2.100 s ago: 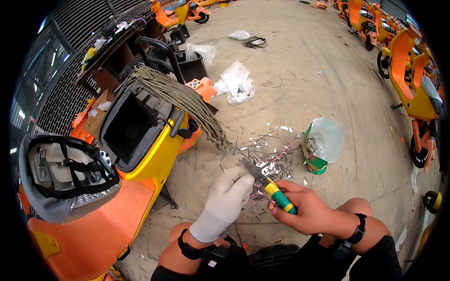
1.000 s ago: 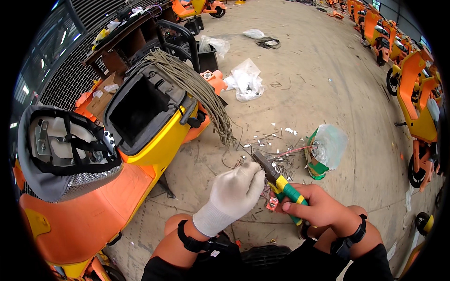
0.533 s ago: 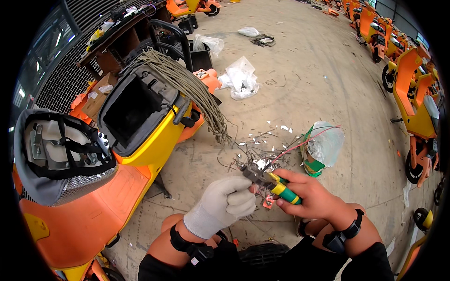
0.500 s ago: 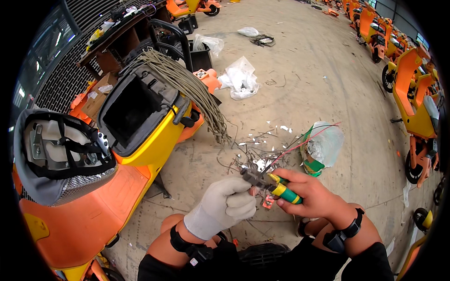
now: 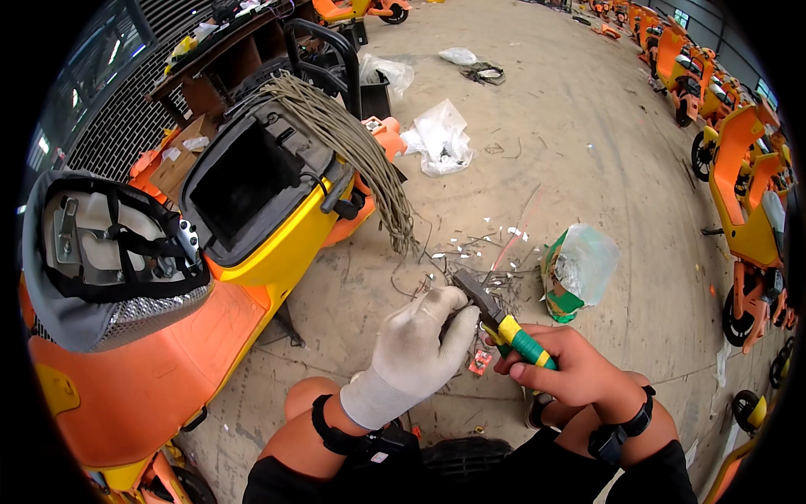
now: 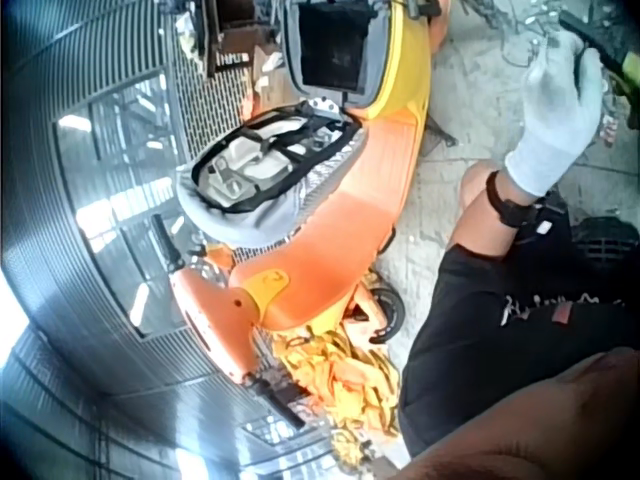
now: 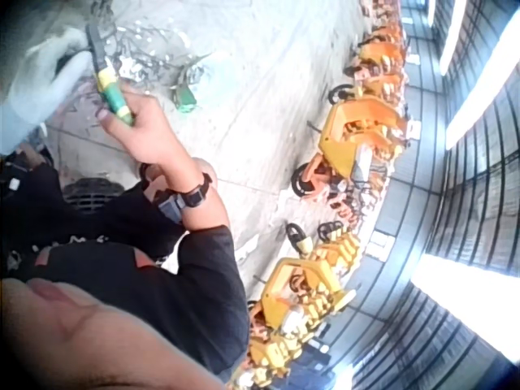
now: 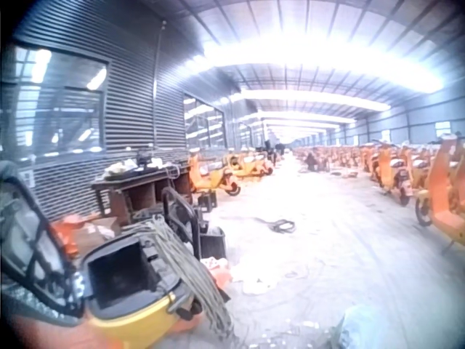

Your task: The person strips and cuts wires using pliers, twists the exposed metal strands together by hand, and applies small plastic connectors to the joined ends.

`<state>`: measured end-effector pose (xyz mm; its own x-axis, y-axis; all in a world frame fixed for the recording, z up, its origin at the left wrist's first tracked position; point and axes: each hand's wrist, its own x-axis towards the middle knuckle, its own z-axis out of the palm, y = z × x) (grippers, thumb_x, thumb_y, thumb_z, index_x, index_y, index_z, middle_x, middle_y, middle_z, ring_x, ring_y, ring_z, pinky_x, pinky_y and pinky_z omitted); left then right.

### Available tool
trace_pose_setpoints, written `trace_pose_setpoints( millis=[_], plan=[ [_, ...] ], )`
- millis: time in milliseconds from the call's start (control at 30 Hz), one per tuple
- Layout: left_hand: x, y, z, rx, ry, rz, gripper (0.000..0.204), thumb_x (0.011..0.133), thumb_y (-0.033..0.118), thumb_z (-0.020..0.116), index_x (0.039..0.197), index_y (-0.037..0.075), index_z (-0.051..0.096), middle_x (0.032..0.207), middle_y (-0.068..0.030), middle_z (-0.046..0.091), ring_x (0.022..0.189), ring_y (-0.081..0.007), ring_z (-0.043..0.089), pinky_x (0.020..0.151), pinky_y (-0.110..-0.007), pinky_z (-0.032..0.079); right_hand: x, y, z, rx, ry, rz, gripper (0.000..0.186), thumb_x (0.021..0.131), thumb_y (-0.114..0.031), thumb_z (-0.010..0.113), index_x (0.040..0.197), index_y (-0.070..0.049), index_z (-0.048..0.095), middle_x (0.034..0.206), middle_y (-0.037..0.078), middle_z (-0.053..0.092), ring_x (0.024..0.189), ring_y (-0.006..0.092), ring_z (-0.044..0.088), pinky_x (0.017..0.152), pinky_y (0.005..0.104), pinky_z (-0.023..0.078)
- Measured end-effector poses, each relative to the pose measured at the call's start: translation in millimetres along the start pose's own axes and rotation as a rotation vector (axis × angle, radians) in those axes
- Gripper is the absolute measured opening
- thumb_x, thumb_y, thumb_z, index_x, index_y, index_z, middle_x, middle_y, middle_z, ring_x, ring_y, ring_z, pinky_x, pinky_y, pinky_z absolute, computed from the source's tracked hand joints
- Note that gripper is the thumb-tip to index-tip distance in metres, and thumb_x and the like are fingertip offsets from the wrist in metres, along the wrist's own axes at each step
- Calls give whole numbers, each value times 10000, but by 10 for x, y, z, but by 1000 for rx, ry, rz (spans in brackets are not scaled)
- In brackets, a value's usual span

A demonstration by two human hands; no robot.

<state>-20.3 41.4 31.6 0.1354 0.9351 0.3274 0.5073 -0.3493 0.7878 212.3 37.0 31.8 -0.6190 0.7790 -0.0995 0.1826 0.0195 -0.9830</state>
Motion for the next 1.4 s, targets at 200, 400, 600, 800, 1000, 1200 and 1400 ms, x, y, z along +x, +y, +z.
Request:
trace_pose_setpoints(
  millis=[200,400,600,800,1000,1200,1400],
  plan=[
    [0,26,-33,-21,-80,-147,152,947,165,610,987,19,604,778,-145,665,686,-292,684,650,-378,526,-5,-21,53,-62,40,-27,166,881,-118,696,950,33,685,1178,169,651,1005,277,641,877,361,500],
    [42,-42,-58,-875,-228,-611,198,1003,188,521,947,5,571,638,-12,486,515,-102,435,486,-249,332,10,53,131,-197,156,-136,198,863,-129,716,966,37,683,1271,201,626,1019,335,668,895,380,517],
    [77,-116,-105,-1357,-321,-770,207,1034,171,455,958,-7,530,624,14,369,479,-66,301,466,-230,226,19,67,80,-127,106,-137,175,857,-76,703,981,47,691,1259,179,631,1043,281,657,901,365,516],
    [67,-88,-116,-1339,-334,-758,237,1052,197,439,964,-8,522,618,18,355,470,-70,277,468,-232,228,-16,62,-14,89,-48,-22,167,897,-90,671,1010,28,706,1250,157,642,1110,246,624,955,361,482],
    [54,-103,-129,-1356,-367,-706,243,1051,204,441,955,-5,520,613,16,361,474,-73,276,475,-237,240,-48,36,-51,329,-151,124,204,909,-83,663,1068,35,712,1227,129,657,1105,207,614,956,342,482],
    [76,-13,-117,-1045,-335,-613,253,1031,220,467,945,1,557,627,22,415,519,-65,337,489,-223,270,-36,93,-46,224,-136,13,209,903,-74,667,1085,21,710,1312,142,613,1180,236,586,984,362,472],
    [97,46,-152,-698,-345,-477,249,1025,169,458,973,-47,572,656,5,439,540,-70,408,528,-224,354,-15,30,11,43,-49,-86,186,865,-55,679,1028,27,712,1337,166,575,1214,271,565,1007,390,454]
  ],
)
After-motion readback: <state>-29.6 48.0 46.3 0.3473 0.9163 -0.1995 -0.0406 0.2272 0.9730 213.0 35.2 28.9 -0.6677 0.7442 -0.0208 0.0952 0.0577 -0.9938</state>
